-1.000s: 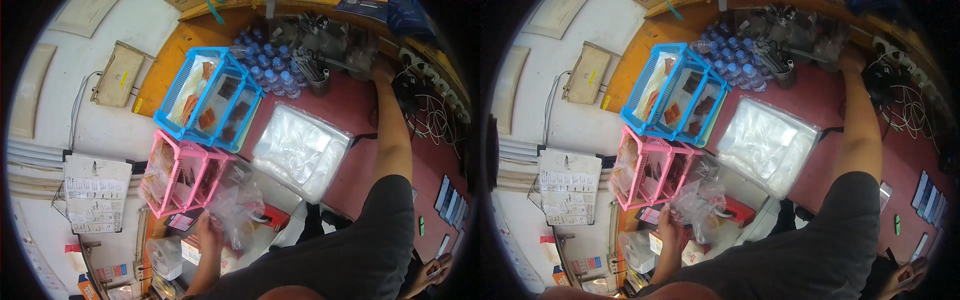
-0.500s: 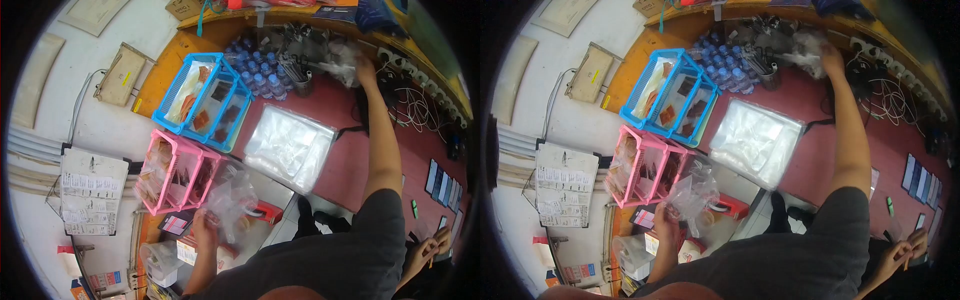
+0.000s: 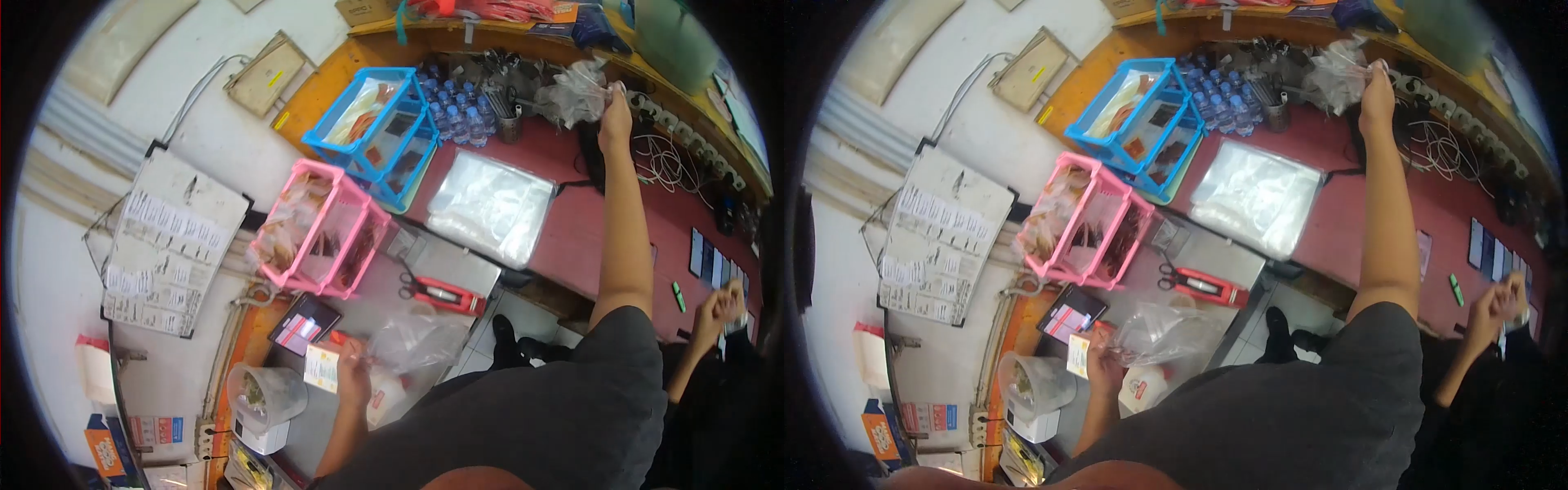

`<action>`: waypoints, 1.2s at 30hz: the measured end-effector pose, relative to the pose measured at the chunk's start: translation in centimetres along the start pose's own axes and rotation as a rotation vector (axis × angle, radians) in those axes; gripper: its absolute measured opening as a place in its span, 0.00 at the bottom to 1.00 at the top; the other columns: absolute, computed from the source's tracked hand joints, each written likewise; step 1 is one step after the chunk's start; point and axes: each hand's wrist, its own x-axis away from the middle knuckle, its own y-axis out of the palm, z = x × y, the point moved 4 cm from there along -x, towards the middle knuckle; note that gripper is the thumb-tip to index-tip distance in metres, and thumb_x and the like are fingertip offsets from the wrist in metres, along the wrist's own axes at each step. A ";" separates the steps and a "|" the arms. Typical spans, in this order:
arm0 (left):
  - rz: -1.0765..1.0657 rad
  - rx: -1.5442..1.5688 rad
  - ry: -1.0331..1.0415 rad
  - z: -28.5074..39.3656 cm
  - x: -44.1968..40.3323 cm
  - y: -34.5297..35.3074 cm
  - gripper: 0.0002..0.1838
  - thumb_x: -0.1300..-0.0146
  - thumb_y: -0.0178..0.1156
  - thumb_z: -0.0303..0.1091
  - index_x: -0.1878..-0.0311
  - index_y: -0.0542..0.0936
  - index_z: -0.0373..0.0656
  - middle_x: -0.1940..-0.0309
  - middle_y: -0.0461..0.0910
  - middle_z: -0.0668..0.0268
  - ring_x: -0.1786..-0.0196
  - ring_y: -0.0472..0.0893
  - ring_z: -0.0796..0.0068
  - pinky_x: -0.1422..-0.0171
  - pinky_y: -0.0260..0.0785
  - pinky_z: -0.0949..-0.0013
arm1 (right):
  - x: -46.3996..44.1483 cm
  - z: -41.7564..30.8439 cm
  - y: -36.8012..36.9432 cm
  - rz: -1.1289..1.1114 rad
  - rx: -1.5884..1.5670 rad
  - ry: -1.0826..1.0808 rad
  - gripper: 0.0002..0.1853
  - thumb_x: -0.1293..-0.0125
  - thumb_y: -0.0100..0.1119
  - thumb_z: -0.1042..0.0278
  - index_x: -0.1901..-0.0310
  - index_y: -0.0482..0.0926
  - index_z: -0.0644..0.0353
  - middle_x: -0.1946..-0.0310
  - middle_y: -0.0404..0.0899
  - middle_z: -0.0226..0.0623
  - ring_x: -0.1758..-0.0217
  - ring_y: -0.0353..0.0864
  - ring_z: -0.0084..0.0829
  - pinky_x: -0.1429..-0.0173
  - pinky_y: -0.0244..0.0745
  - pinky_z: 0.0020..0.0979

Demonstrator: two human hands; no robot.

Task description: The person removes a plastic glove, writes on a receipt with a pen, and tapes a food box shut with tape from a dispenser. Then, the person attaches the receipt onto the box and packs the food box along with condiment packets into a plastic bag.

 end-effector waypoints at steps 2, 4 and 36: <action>-0.028 -0.066 0.058 1.7 3.3 -0.5 0.14 0.34 0.55 0.46 0.64 0.67 0.46 0.62 0.70 0.66 0.59 0.72 0.73 0.51 0.70 0.65 | 6.5 -3.5 0.8 -0.033 -0.110 0.077 0.23 0.17 0.47 0.52 0.37 0.75 0.64 0.43 0.82 0.42 0.40 0.82 0.36 0.36 0.76 0.37; -0.152 -0.099 0.170 0.7 5.6 -4.6 0.16 0.37 0.57 0.48 0.60 0.68 0.47 0.62 0.71 0.67 0.60 0.73 0.74 0.52 0.70 0.67 | 14.6 -6.0 2.3 -0.185 -0.286 0.331 0.26 0.19 0.53 0.49 0.32 0.72 0.62 0.39 0.80 0.42 0.38 0.82 0.39 0.34 0.78 0.43; -0.276 -0.548 0.553 7.5 16.0 -9.0 0.16 0.23 0.61 0.42 0.42 0.84 0.43 0.52 0.80 0.71 0.48 0.76 0.81 0.41 0.67 0.72 | 66.9 -8.8 4.6 -1.459 0.266 0.220 0.21 0.33 0.62 0.72 0.38 0.81 0.57 0.50 0.83 0.33 0.49 0.81 0.23 0.45 0.77 0.32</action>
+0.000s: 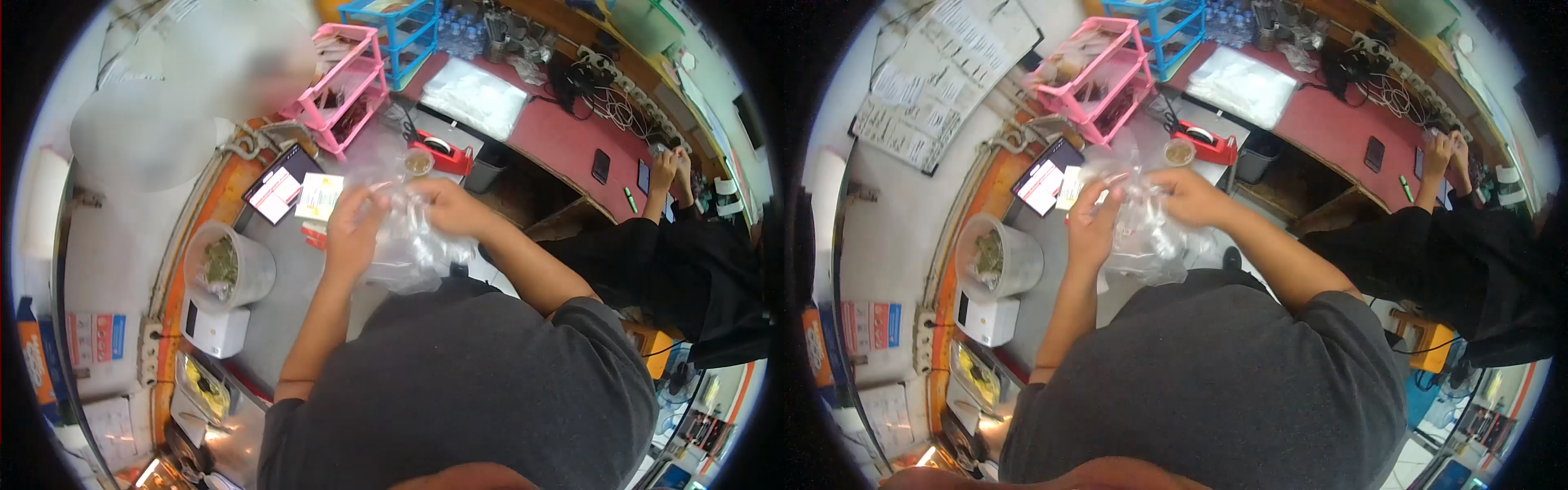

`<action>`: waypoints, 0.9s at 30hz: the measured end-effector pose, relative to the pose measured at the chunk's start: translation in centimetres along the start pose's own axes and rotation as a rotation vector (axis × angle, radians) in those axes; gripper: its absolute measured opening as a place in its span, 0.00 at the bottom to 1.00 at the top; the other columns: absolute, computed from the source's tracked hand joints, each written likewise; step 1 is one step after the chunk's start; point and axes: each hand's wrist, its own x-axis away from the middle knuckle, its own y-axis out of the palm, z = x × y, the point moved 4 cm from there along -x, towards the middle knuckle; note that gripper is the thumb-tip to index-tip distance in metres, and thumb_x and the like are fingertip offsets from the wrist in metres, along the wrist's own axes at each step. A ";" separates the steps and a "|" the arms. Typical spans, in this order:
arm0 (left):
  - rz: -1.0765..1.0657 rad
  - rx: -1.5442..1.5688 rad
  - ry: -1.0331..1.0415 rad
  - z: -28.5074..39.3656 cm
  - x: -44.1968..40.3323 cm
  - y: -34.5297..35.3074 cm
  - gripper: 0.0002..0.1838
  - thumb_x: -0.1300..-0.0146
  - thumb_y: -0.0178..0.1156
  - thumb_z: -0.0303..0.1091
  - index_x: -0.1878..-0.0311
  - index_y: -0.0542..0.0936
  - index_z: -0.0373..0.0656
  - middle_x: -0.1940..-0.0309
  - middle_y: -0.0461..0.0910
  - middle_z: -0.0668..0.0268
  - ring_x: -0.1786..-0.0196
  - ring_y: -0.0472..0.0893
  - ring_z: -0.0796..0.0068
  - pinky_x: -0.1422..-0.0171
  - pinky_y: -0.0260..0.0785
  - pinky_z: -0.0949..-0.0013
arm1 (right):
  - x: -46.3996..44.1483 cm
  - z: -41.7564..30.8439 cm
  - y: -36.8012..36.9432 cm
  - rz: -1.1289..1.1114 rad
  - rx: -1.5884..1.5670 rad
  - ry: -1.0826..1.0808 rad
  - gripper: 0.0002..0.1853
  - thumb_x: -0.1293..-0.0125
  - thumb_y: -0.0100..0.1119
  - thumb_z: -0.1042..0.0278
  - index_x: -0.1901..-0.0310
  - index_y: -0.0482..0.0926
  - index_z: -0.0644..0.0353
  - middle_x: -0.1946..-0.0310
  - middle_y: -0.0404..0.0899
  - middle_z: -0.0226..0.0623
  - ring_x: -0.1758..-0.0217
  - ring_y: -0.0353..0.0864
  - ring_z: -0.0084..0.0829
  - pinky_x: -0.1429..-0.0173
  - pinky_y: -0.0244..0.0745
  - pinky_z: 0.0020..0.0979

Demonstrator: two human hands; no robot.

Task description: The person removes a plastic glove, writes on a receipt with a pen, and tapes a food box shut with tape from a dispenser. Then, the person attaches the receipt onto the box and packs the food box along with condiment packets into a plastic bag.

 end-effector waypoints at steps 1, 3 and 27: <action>0.040 0.053 -0.091 -1.4 -0.4 0.0 0.16 0.23 0.62 0.41 0.40 0.83 0.43 0.52 0.81 0.71 0.47 0.76 0.80 0.40 0.67 0.72 | -0.2 2.4 -2.2 0.099 0.043 0.049 0.19 0.33 0.61 0.73 0.40 0.82 0.58 0.51 0.84 0.34 0.49 0.82 0.24 0.45 0.78 0.33; 0.108 0.323 -0.334 -2.7 -1.0 0.2 0.18 0.23 0.60 0.41 0.39 0.82 0.41 0.52 0.80 0.69 0.45 0.77 0.77 0.37 0.66 0.69 | 0.0 9.3 -9.6 0.331 0.085 0.224 0.16 0.33 0.61 0.73 0.44 0.84 0.60 0.55 0.86 0.35 0.52 0.84 0.27 0.47 0.80 0.34; 0.433 0.097 -0.451 -11.3 -31.2 8.3 0.23 0.23 0.55 0.52 0.46 0.74 0.38 0.60 0.71 0.66 0.71 0.66 0.83 0.70 0.55 0.79 | -9.3 45.4 -73.2 0.687 1.164 0.956 0.29 0.32 0.61 0.49 0.33 0.75 0.51 0.39 0.82 0.49 0.35 0.82 0.50 0.37 0.80 0.51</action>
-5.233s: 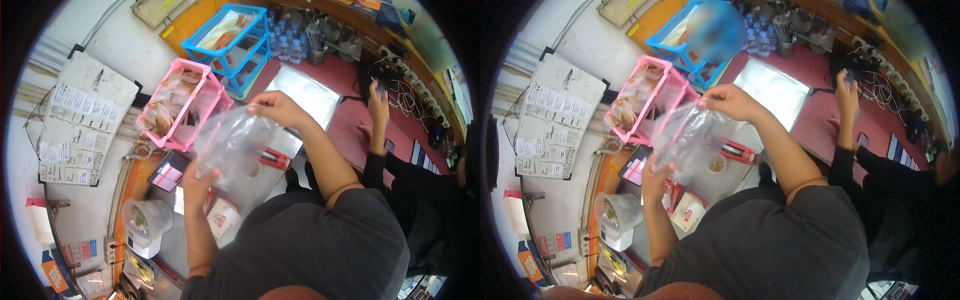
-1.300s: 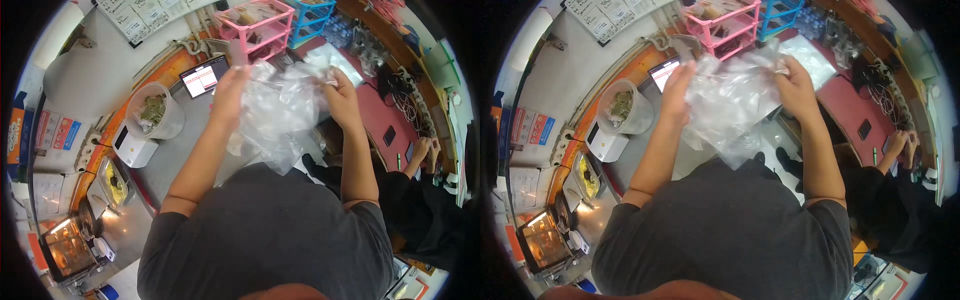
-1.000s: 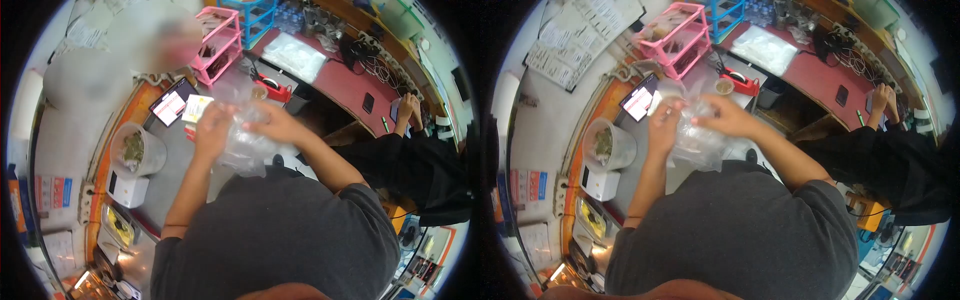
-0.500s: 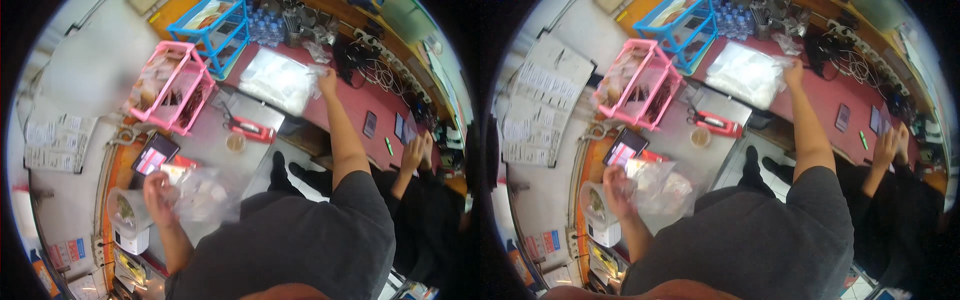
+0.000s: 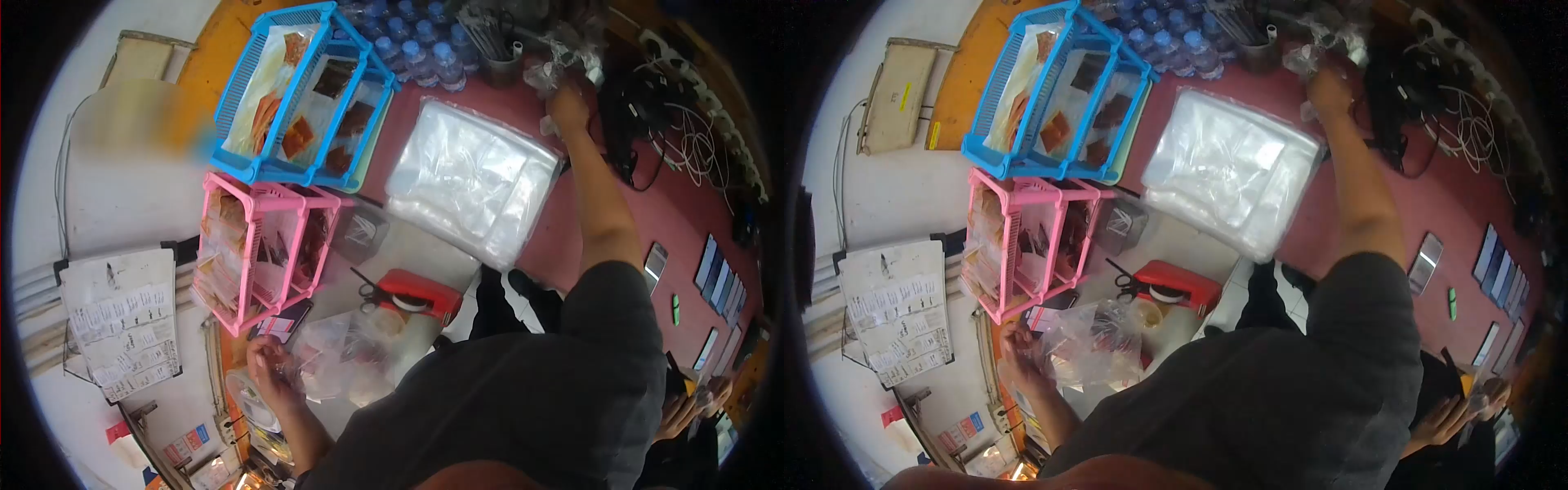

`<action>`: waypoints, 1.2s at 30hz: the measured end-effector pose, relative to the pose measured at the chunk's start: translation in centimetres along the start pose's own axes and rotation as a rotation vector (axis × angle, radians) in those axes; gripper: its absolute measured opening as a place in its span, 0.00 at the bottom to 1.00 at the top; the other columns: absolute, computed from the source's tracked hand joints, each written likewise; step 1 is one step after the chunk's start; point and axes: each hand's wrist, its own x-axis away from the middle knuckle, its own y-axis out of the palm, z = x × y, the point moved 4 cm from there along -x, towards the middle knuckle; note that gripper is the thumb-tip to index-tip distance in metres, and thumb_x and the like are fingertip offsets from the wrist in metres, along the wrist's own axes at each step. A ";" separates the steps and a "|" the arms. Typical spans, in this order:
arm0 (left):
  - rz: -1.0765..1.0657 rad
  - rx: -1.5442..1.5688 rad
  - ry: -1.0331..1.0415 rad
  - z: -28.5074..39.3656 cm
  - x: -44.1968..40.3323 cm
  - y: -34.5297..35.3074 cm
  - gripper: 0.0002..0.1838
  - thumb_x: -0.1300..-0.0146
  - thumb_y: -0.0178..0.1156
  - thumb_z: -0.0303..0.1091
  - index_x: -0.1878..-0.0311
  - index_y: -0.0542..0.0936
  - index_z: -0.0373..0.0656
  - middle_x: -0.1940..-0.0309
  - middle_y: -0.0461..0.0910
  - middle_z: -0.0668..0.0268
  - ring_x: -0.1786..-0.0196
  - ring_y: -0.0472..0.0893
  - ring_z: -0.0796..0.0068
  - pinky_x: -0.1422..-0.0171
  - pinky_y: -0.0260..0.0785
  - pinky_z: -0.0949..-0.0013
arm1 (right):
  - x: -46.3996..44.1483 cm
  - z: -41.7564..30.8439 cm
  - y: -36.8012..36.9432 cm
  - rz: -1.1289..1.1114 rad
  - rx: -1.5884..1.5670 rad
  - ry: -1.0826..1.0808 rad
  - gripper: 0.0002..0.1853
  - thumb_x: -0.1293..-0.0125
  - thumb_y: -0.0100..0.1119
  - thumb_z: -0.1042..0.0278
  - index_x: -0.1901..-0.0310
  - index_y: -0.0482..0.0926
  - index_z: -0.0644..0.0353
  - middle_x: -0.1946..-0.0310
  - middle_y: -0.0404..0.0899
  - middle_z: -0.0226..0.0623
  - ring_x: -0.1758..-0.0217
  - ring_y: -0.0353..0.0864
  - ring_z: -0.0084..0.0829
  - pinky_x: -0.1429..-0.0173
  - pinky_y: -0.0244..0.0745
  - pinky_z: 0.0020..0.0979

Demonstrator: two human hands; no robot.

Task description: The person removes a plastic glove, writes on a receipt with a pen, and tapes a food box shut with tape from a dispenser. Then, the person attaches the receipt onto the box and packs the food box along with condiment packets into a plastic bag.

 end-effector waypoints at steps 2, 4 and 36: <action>0.055 -0.017 0.047 0.0 -0.9 0.8 0.22 0.23 0.56 0.52 0.47 0.75 0.38 0.61 0.71 0.66 0.66 0.68 0.81 0.64 0.59 0.78 | -2.2 -0.1 -2.2 0.279 -0.121 -0.067 0.28 0.31 0.61 0.49 0.32 0.75 0.50 0.41 0.83 0.49 0.37 0.82 0.50 0.38 0.80 0.51; 0.049 -0.065 -0.012 0.9 -1.5 1.6 0.21 0.24 0.57 0.51 0.48 0.76 0.39 0.62 0.72 0.68 0.58 0.69 0.78 0.56 0.59 0.75 | -3.6 -1.2 -9.1 0.243 -0.130 0.069 0.25 0.26 0.53 0.58 0.30 0.73 0.52 0.38 0.83 0.42 0.38 0.84 0.48 0.36 0.79 0.50; -0.249 -0.647 0.963 4.1 16.0 -6.7 0.19 0.47 0.69 0.17 0.69 0.67 0.46 0.72 0.70 0.63 0.73 0.72 0.60 0.72 0.63 0.61 | 60.4 -31.5 -19.4 -0.910 -1.273 -1.213 0.21 0.29 0.62 0.67 0.37 0.80 0.61 0.41 0.81 0.45 0.37 0.79 0.41 0.33 0.71 0.40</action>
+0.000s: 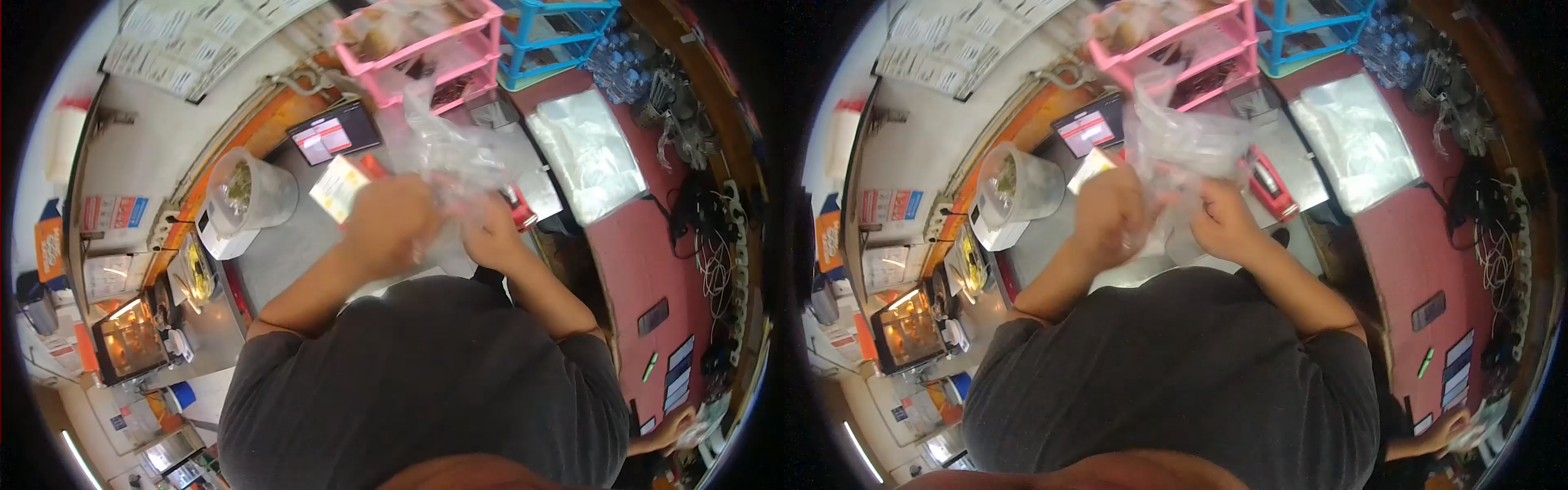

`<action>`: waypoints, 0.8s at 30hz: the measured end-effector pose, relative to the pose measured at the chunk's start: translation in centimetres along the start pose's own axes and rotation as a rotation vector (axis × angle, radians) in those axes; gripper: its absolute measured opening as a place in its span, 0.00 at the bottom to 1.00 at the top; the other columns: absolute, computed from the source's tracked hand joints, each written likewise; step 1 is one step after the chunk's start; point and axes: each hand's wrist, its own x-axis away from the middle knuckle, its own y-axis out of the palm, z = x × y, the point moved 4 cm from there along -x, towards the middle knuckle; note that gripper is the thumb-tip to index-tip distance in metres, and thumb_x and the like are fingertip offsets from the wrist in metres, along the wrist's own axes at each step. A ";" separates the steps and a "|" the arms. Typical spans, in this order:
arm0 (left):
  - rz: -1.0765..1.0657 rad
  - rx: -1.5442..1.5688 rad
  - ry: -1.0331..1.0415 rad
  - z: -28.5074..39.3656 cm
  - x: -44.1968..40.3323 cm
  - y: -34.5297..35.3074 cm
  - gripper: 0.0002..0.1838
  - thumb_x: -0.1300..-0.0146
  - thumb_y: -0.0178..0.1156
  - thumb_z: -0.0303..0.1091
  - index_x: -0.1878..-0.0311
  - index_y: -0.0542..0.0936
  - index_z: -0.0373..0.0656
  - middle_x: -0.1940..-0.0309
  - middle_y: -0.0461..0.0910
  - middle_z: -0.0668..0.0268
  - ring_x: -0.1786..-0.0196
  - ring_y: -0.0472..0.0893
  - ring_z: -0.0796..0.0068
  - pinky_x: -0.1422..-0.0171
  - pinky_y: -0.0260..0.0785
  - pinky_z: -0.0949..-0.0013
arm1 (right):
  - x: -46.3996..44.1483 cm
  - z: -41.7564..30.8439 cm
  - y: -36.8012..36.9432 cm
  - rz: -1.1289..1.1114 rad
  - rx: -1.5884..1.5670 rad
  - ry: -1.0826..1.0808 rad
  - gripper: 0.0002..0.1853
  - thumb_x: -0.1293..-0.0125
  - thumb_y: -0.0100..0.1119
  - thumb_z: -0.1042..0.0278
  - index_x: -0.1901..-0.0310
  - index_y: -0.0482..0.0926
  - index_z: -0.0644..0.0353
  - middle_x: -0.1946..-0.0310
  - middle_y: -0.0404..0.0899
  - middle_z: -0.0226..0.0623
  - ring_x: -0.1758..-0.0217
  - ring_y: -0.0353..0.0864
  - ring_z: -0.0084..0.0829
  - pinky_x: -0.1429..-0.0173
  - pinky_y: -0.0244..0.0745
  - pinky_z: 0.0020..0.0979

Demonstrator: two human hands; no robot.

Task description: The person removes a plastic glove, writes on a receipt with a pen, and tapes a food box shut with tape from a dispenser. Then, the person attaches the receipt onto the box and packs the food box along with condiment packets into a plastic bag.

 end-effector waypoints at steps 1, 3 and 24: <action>0.023 0.011 0.136 0.9 2.5 -1.0 0.18 0.49 0.72 0.19 0.69 0.69 0.47 0.72 0.71 0.64 0.74 0.73 0.61 0.73 0.62 0.60 | 0.4 0.8 3.1 0.076 0.045 -0.026 0.23 0.30 0.63 0.67 0.35 0.79 0.60 0.41 0.82 0.45 0.36 0.79 0.43 0.32 0.70 0.41; 0.050 0.152 0.167 2.6 6.4 -2.8 0.17 0.50 0.71 0.20 0.69 0.71 0.47 0.71 0.73 0.64 0.72 0.75 0.60 0.72 0.64 0.58 | 1.3 1.7 9.6 0.061 0.269 0.034 0.25 0.32 0.63 0.65 0.33 0.78 0.59 0.41 0.83 0.45 0.36 0.79 0.45 0.30 0.69 0.42; 0.180 0.581 -0.752 2.7 39.6 -19.9 0.14 0.38 0.65 0.23 0.62 0.66 0.44 0.66 0.66 0.70 0.62 0.67 0.76 0.55 0.63 0.72 | 1.9 4.1 40.0 -0.272 0.743 0.413 0.14 0.31 0.60 0.61 0.53 0.81 0.63 0.61 0.83 0.49 0.50 0.82 0.50 0.41 0.76 0.45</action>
